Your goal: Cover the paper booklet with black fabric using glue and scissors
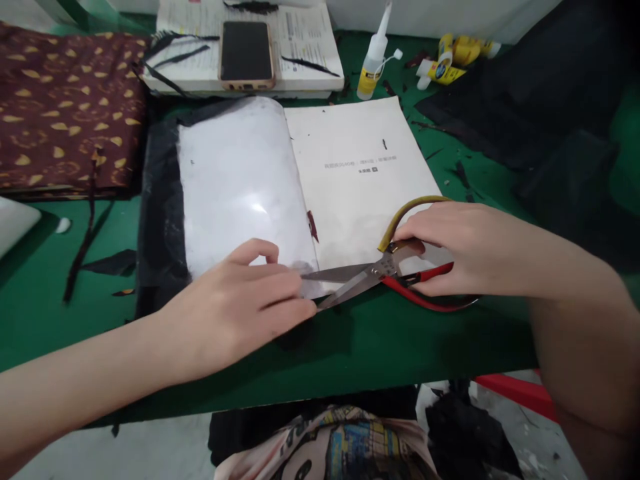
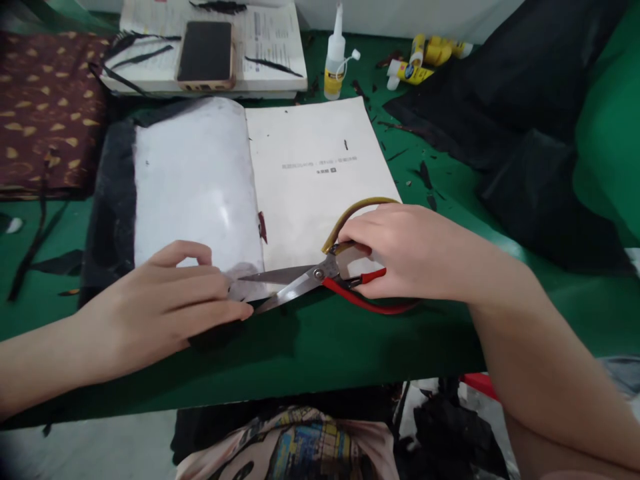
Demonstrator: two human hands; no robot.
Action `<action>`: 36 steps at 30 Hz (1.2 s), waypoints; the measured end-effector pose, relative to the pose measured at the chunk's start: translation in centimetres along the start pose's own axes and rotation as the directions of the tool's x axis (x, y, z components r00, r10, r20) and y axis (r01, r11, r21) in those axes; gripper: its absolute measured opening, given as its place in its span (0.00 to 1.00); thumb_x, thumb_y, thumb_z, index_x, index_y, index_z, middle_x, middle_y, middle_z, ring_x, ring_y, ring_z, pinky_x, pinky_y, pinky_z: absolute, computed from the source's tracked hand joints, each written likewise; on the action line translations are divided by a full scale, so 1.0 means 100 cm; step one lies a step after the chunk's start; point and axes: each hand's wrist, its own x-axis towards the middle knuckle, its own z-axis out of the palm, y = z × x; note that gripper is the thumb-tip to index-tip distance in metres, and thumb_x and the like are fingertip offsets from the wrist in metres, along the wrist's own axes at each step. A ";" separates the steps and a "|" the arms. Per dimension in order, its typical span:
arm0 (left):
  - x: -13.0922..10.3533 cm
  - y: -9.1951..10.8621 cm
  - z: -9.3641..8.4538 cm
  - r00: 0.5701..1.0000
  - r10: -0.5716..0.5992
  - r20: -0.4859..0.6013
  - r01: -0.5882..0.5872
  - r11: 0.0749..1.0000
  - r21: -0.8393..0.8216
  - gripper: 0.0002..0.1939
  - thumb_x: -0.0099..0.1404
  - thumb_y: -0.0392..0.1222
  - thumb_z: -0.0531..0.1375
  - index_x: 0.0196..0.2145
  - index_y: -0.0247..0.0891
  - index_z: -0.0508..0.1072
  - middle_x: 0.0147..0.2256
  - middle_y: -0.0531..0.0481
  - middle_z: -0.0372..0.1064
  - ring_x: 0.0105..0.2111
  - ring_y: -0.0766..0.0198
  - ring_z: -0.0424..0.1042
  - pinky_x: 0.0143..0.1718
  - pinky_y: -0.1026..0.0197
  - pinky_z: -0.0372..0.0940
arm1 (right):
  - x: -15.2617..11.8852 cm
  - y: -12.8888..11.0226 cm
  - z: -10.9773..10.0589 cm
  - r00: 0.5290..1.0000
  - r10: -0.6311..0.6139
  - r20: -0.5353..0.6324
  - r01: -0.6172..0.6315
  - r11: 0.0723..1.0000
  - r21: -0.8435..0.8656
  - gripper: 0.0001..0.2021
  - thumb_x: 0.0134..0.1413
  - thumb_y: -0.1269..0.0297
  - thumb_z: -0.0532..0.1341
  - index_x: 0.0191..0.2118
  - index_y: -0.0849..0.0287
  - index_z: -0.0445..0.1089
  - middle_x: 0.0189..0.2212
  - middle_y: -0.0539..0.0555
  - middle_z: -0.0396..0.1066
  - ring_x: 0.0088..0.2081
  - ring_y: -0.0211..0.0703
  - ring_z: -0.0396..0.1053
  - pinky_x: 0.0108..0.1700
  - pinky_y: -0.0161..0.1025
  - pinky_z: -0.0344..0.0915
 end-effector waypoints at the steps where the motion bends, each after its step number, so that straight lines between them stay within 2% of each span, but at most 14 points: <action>1: -0.001 0.003 0.000 0.999 0.042 -0.025 -0.040 0.997 0.066 0.16 0.70 0.29 0.47 0.36 0.39 0.72 0.26 0.54 0.68 0.26 0.67 0.66 0.46 0.55 0.59 | 0.000 -0.001 0.001 1.000 -0.014 -0.009 0.014 1.000 -0.011 0.13 0.46 0.59 0.64 0.41 0.52 0.68 0.34 0.52 0.72 0.35 0.49 0.69 0.33 0.42 0.61; 5: -0.006 0.018 0.001 0.985 0.163 -0.054 -0.144 0.955 0.260 0.12 0.67 0.30 0.52 0.37 0.33 0.75 0.25 0.49 0.66 0.28 0.61 0.65 0.40 0.53 0.61 | -0.003 -0.001 0.004 0.998 -0.042 -0.036 0.040 0.998 -0.046 0.13 0.47 0.58 0.63 0.41 0.53 0.68 0.34 0.53 0.72 0.36 0.50 0.68 0.35 0.43 0.60; 10: -0.010 0.031 0.001 0.988 0.149 0.047 -0.156 0.933 0.324 0.17 0.66 0.28 0.48 0.43 0.27 0.75 0.26 0.47 0.66 0.30 0.58 0.65 0.37 0.53 0.60 | -0.005 -0.002 0.007 0.986 -0.146 -0.080 0.133 0.980 -0.150 0.14 0.51 0.57 0.63 0.42 0.56 0.68 0.36 0.55 0.73 0.38 0.51 0.69 0.38 0.44 0.61; 13: -0.012 0.033 0.002 0.989 0.135 0.055 -0.145 0.931 0.335 0.17 0.67 0.29 0.47 0.45 0.24 0.74 0.27 0.46 0.66 0.30 0.57 0.65 0.36 0.53 0.58 | -0.003 -0.005 0.009 0.970 -0.218 -0.112 0.187 0.954 -0.235 0.14 0.54 0.56 0.61 0.43 0.59 0.68 0.37 0.57 0.73 0.39 0.51 0.69 0.39 0.44 0.61; 19: -0.015 0.034 0.005 0.993 0.119 0.013 -0.117 0.940 0.320 0.19 0.69 0.32 0.46 0.47 0.20 0.73 0.27 0.46 0.64 0.30 0.59 0.64 0.36 0.54 0.56 | 0.002 -0.012 0.013 0.929 -0.341 -0.144 0.259 0.877 -0.405 0.16 0.63 0.54 0.55 0.42 0.64 0.70 0.33 0.57 0.72 0.35 0.47 0.68 0.38 0.43 0.61; 23: -0.015 0.033 0.007 0.988 0.136 -0.075 -0.102 0.932 0.349 0.18 0.69 0.33 0.47 0.45 0.21 0.74 0.26 0.46 0.63 0.29 0.60 0.63 0.36 0.54 0.56 | 0.002 -0.015 0.017 0.903 -0.395 -0.171 0.268 0.826 -0.497 0.16 0.65 0.57 0.53 0.42 0.66 0.69 0.33 0.57 0.73 0.35 0.47 0.69 0.36 0.43 0.60; 28: -0.017 0.032 0.006 0.986 0.134 -0.096 -0.090 0.926 0.367 0.17 0.68 0.32 0.48 0.45 0.23 0.74 0.26 0.48 0.65 0.27 0.61 0.65 0.36 0.54 0.56 | 0.002 -0.018 0.021 0.891 -0.411 -0.194 0.265 0.817 -0.513 0.17 0.66 0.55 0.52 0.41 0.65 0.69 0.33 0.56 0.73 0.32 0.44 0.68 0.33 0.41 0.58; 33: -0.016 0.037 0.002 0.998 0.066 -0.004 -0.061 0.943 0.326 0.16 0.66 0.30 0.50 0.47 0.22 0.72 0.26 0.50 0.68 0.28 0.61 0.68 0.38 0.54 0.57 | 0.002 -0.021 0.024 0.899 -0.376 -0.224 0.230 0.841 -0.491 0.16 0.66 0.55 0.51 0.41 0.63 0.69 0.31 0.55 0.73 0.31 0.43 0.66 0.32 0.41 0.57; 36: -0.015 0.040 0.001 0.999 0.053 -0.008 -0.047 0.945 0.325 0.16 0.64 0.29 0.51 0.47 0.22 0.72 0.26 0.50 0.68 0.28 0.60 0.67 0.37 0.53 0.58 | 0.003 -0.023 0.024 0.897 -0.386 -0.215 0.246 0.840 -0.484 0.15 0.66 0.57 0.52 0.42 0.64 0.69 0.31 0.55 0.73 0.30 0.43 0.65 0.31 0.41 0.57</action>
